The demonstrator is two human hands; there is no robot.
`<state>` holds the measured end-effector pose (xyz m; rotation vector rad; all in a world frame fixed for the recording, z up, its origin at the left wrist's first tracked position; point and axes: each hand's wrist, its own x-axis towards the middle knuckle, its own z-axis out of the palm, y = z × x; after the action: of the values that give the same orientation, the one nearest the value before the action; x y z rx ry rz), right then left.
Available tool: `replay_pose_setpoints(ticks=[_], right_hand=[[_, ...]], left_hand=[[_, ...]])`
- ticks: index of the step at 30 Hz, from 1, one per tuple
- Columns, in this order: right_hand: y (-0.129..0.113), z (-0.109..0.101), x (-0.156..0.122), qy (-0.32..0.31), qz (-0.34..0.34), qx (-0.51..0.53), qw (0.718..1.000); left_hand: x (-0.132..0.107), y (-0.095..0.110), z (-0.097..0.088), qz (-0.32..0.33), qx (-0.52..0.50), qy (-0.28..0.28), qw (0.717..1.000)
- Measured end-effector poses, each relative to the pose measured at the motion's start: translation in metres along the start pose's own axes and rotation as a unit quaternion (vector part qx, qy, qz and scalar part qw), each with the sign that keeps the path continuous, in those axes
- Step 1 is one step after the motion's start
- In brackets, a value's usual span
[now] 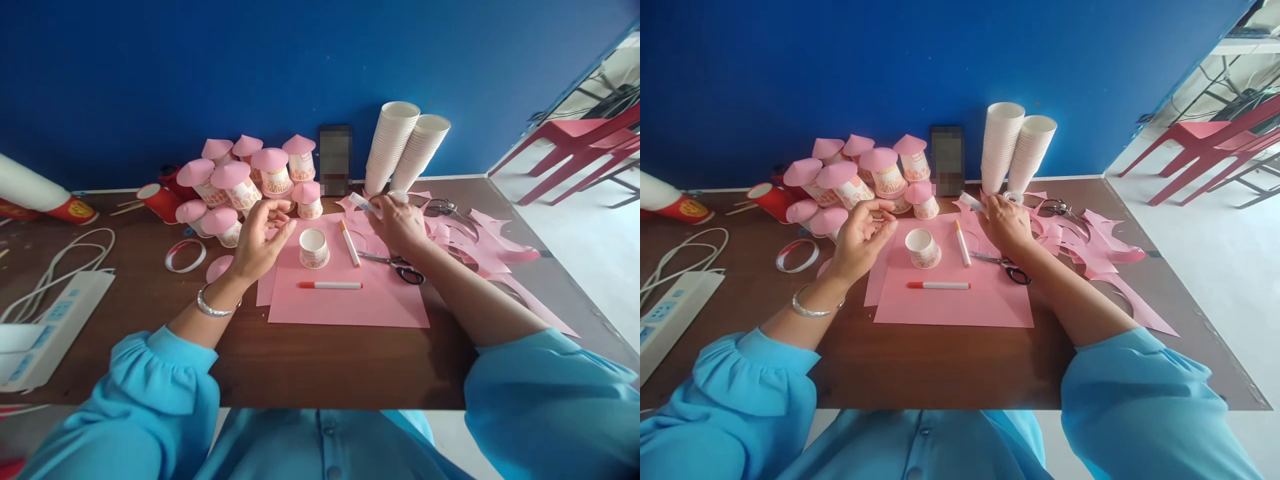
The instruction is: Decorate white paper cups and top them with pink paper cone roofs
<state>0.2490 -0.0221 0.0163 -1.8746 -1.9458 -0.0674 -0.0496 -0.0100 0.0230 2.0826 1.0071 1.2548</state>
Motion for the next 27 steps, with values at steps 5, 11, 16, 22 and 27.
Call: replay_pose_setpoints(ticks=[5, 11, 16, 22, 27], right_hand=[[-0.038, -0.03, -0.013, 0.0, -0.1, 0.369, 0.924], [-0.069, -0.028, -0.046, -0.143, -0.123, 0.538, 0.822], [-0.057, -0.022, -0.049, -0.137, -0.106, 0.544, 0.821], [-0.031, -0.014, -0.024, 0.006, 0.057, 0.667, 0.743], [-0.032, 0.009, -0.022, -0.084, 0.143, 0.713, 0.681]], left_hand=[[-0.001, 0.031, -0.008, 0.082, 0.021, -0.065, 0.994], [-0.027, 0.05, -0.005, 0.192, 0.19, -0.121, 0.955], [-0.04, 0.036, -0.016, 0.186, 0.248, -0.104, 0.945], [-0.026, -0.007, -0.028, -0.011, 0.177, -0.019, 0.984], [-0.026, -0.037, -0.007, 0.013, 0.209, -0.145, 0.967]])
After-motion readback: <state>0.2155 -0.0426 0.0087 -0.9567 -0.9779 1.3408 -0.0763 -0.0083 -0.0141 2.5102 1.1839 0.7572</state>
